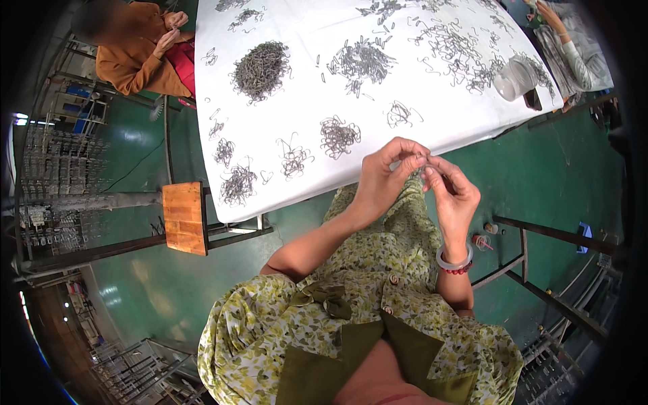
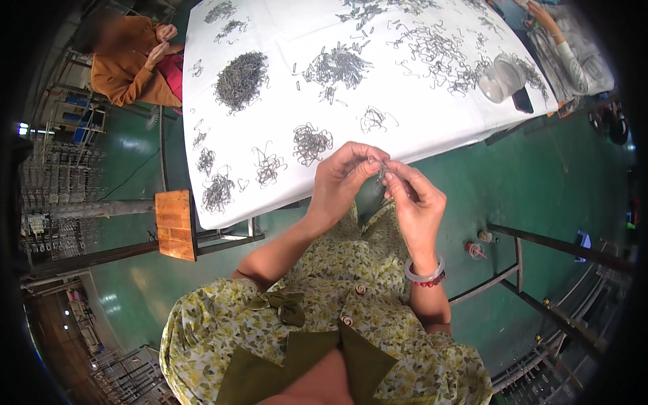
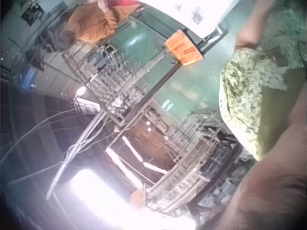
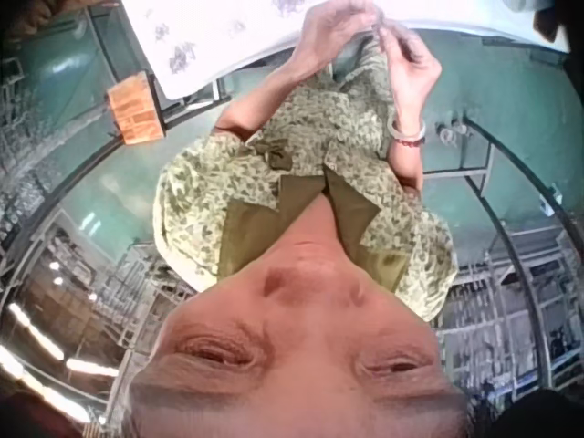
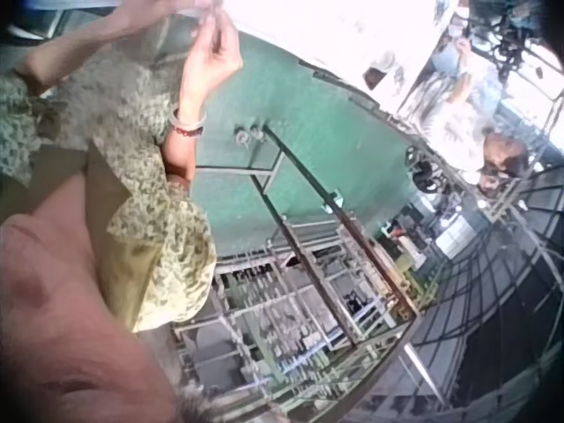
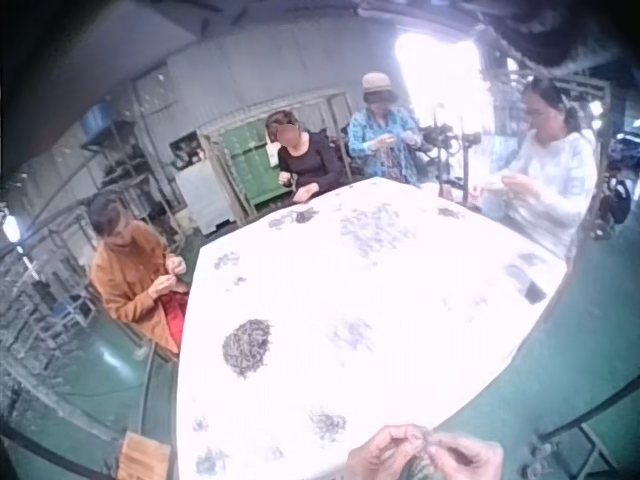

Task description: The person sorts small metal clips on a white table, picking them up one by one and placing them into piles. Other people are also working at the same table, performing similar sorting actions.

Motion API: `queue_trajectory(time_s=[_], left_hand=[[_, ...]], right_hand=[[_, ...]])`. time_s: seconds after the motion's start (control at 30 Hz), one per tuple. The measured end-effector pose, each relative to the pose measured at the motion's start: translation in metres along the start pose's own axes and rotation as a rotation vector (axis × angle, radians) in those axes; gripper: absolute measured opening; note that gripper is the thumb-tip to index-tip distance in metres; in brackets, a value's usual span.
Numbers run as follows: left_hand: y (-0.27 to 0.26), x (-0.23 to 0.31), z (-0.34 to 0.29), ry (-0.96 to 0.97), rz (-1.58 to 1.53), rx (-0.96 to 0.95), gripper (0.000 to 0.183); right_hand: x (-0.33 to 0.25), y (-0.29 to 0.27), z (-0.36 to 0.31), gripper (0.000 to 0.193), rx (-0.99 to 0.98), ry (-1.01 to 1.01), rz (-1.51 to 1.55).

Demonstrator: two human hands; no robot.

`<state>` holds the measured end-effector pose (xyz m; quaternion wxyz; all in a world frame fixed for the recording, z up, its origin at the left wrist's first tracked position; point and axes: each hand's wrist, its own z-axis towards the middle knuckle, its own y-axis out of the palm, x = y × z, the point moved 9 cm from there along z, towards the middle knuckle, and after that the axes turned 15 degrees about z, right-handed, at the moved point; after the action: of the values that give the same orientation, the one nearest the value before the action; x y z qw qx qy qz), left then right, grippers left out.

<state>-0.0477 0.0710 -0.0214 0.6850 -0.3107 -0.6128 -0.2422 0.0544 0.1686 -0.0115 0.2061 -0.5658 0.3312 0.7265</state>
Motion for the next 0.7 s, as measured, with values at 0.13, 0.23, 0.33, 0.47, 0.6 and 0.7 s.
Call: queue_trajectory(time_s=[0.13,0.23,0.33,0.47,0.6,0.7], left_hand=[[-0.006,0.011,-0.002,0.089,0.073,0.070,0.010],[-0.009,0.018,-0.004,0.108,0.022,0.115,0.008],[-0.004,0.017,-0.006,0.159,0.096,0.035,0.009],[-0.004,0.010,-0.008,0.155,0.154,0.047,0.010],[-0.013,0.008,-0.011,0.163,0.182,0.078,0.010],[-0.018,-0.004,-0.011,0.125,0.154,0.108,0.010]], right_hand=[[-0.006,-0.011,0.017,0.016,0.117,-0.033,0.072],[0.012,0.009,0.059,0.017,-0.054,0.030,-0.119],[0.057,0.049,0.115,0.018,-0.283,-0.058,-0.326],[0.134,0.103,0.147,0.012,-0.463,-0.315,-0.686],[0.138,0.123,0.137,0.012,-0.503,-0.402,-0.808],[0.128,0.109,0.133,0.011,-0.518,-0.346,-0.713]])
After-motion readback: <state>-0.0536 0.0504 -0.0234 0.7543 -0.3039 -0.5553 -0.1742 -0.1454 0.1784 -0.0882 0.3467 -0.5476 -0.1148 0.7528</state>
